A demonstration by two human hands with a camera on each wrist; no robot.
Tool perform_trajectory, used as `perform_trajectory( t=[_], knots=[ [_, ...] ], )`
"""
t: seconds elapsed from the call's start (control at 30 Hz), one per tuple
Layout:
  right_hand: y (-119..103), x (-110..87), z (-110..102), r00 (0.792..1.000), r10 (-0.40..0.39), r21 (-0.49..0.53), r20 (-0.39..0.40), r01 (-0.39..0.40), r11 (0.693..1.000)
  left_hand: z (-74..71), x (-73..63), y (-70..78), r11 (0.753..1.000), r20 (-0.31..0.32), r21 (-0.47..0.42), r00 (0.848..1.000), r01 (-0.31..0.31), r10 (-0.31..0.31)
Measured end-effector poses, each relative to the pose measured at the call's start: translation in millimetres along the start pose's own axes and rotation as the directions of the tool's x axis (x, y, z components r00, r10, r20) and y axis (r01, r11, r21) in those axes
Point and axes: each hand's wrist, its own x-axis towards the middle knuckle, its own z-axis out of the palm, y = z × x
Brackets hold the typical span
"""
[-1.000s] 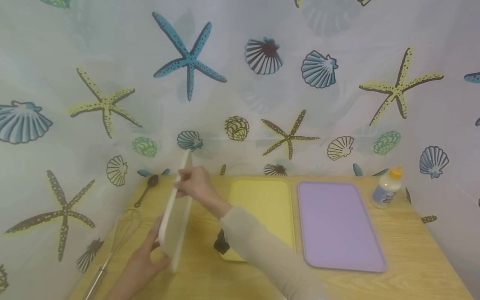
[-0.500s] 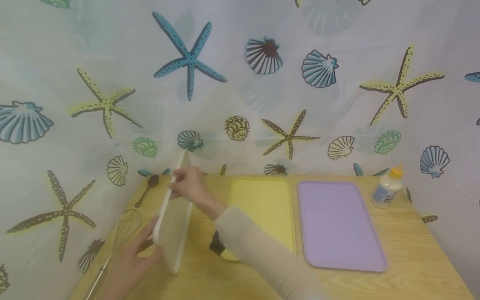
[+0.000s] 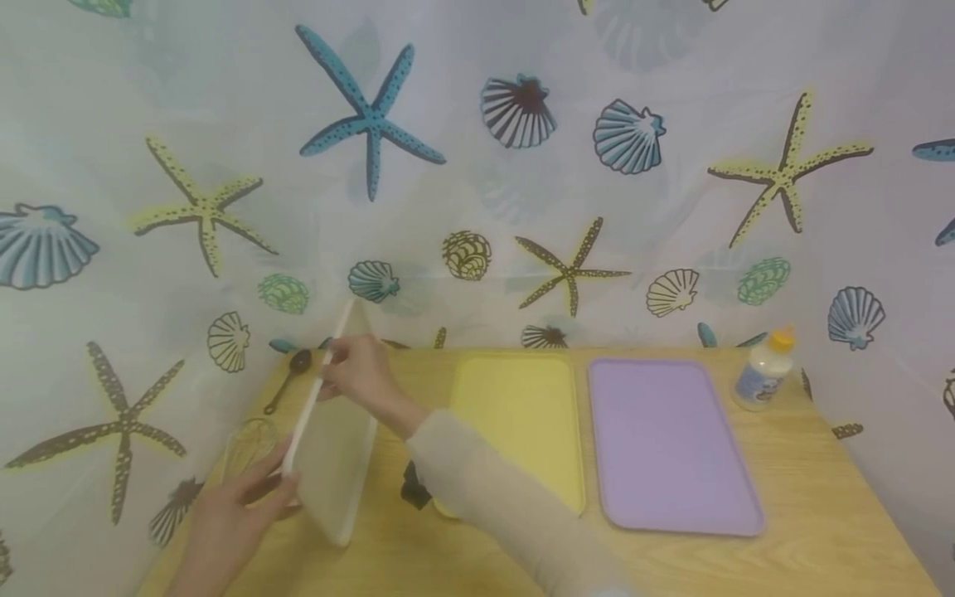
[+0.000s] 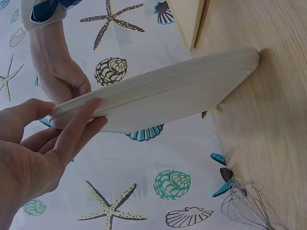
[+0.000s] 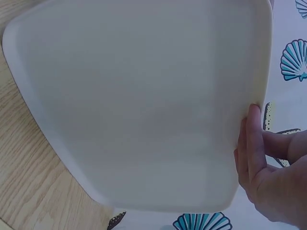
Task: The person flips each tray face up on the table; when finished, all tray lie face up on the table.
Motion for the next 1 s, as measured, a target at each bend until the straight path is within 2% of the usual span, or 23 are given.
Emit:
perform_trajectory(
  t=[0.13,0.33,0.47,0.53,0.67,0.87,1.0],
  knots=[
    [0,1.5,3,1.000,-0.003,-0.009,-0.006,0.003,1.000,-0.7,1.4,0.4,1.000,-0.019,-0.014,1.000,0.011,-0.011],
    [1,1.9,1,0.999,-0.035,-0.020,0.004,0.035,0.999,0.4,3.8,3.0,0.998,-0.060,-0.062,0.998,-0.016,0.013],
    [10,-0.8,-5,0.997,-0.074,0.012,0.020,0.074,0.997,1.0,4.9,5.4,0.999,-0.079,-0.052,0.997,-0.018,0.014],
    [19,-3.9,-9,0.997,-0.077,-0.006,0.010,0.077,0.997,0.7,6.1,5.9,0.999,-0.086,-0.039,0.996,-0.006,0.002],
    [51,-12.7,-19,1.000,-0.016,-0.121,-0.015,0.014,0.993,-3.6,8.2,3.1,1.000,-0.097,-0.004,0.995,0.012,-0.012],
    [105,-30.6,-26,0.991,0.130,-0.340,-0.008,-0.125,0.932,-8.3,10.9,-1.1,0.999,-0.118,-0.039,0.993,0.022,-0.026],
    [123,-41.9,-23,0.979,0.205,-0.345,0.017,-0.187,0.920,-12.5,13.8,-5.7,0.998,-0.124,-0.046,0.992,0.031,-0.036]
  ],
)
